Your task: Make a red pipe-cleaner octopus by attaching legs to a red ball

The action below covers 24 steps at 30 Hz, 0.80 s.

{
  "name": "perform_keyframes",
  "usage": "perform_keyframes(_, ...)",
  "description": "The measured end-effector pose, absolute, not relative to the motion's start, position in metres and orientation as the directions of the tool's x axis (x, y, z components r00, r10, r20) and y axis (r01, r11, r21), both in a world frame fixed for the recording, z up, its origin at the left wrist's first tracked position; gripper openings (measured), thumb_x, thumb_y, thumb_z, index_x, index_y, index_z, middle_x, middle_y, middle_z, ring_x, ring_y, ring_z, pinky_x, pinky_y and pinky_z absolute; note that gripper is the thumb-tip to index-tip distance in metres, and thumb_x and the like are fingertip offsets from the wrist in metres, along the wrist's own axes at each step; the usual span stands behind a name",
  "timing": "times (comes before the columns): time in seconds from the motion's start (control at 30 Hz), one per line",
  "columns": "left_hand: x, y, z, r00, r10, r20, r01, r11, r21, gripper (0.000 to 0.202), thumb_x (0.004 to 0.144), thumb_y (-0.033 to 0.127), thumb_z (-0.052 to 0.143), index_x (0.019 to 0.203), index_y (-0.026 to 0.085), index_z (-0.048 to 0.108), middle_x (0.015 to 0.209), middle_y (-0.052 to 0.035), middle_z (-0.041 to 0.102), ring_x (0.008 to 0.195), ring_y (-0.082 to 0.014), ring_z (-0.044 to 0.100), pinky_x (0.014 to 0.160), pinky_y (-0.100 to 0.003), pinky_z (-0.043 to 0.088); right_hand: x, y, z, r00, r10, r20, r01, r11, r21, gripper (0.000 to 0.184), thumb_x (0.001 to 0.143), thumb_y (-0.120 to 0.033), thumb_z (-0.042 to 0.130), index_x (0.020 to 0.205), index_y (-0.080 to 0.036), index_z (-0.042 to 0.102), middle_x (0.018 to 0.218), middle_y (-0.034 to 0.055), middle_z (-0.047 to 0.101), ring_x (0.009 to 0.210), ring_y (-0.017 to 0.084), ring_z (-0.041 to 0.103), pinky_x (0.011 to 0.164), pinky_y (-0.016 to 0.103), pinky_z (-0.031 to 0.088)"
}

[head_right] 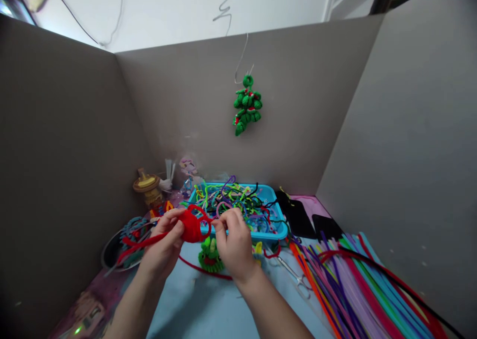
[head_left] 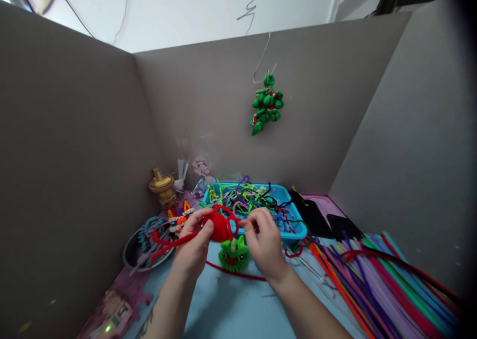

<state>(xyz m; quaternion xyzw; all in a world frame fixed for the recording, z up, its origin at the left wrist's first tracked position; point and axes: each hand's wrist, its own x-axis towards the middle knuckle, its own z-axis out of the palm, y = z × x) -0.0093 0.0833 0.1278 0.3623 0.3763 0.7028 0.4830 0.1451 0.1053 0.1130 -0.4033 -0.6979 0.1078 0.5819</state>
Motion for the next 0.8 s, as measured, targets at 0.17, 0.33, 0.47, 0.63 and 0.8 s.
perform_keyframes(0.17,-0.005,0.083,0.134,-0.33,0.937,0.112,-0.434,-0.256,0.864,0.033,0.057,0.033,0.082,0.082,0.017,0.067,0.081,-0.0008,0.066,0.07,-0.0113,0.059,0.063,-0.021,0.046,0.144,0.101,0.118,0.018,0.695,0.719,0.394,0.656,-0.644,0.008,0.083,-0.015,0.055,0.081,-0.02,0.05,0.081,0.0022,0.051,0.075,0.017,0.05,0.065,0.028,0.041)
perform_keyframes(0.33,0.001,0.083,0.133,-0.399,0.913,0.082,-0.444,-0.271,0.854,0.035,0.063,0.04,0.077,0.088,0.019,0.065,0.086,-0.0013,0.067,0.073,-0.0122,0.061,0.065,-0.022,0.047,0.14,0.094,0.126,-0.072,0.672,0.737,0.325,0.714,-0.62,0.007,0.08,-0.014,0.06,0.082,-0.02,0.059,0.084,0.0031,0.053,0.082,0.018,0.054,0.074,0.031,0.044)
perform_keyframes(0.47,0.004,0.08,0.13,-0.363,0.925,0.112,-0.407,-0.266,0.874,0.041,0.07,0.039,0.073,0.105,0.02,0.064,0.104,-0.0061,0.067,0.09,-0.0171,0.063,0.077,-0.027,0.049,0.135,0.093,0.127,-0.054,0.773,0.632,0.265,0.621,-0.737,0.006,0.079,-0.014,0.061,0.076,-0.019,0.061,0.081,0.0025,0.056,0.078,0.017,0.055,0.072,0.03,0.045)
perform_keyframes(0.63,0.003,0.076,0.12,-0.322,0.925,0.204,-0.265,-0.295,0.918,0.049,0.074,0.039,0.069,0.118,0.02,0.061,0.12,-0.0107,0.063,0.107,-0.0257,0.06,0.09,-0.035,0.047,0.139,0.096,0.129,0.012,0.871,0.49,0.119,0.486,-0.866,0.003,0.074,-0.017,0.066,0.073,-0.019,0.064,0.087,0.0033,0.052,0.078,0.016,0.056,0.064,0.026,0.047)
perform_keyframes(0.8,0.003,0.069,0.127,-0.252,0.9,0.357,-0.065,-0.383,0.921,0.041,0.075,0.039,0.068,0.112,0.021,0.066,0.117,-0.0101,0.063,0.109,-0.0266,0.058,0.093,-0.035,0.045,0.144,0.1,0.132,-0.015,0.89,0.457,-0.177,0.447,-0.877,0.007,0.07,-0.019,0.069,0.071,-0.02,0.063,0.099,0.0061,0.057,0.097,0.02,0.058,0.074,0.03,0.051)
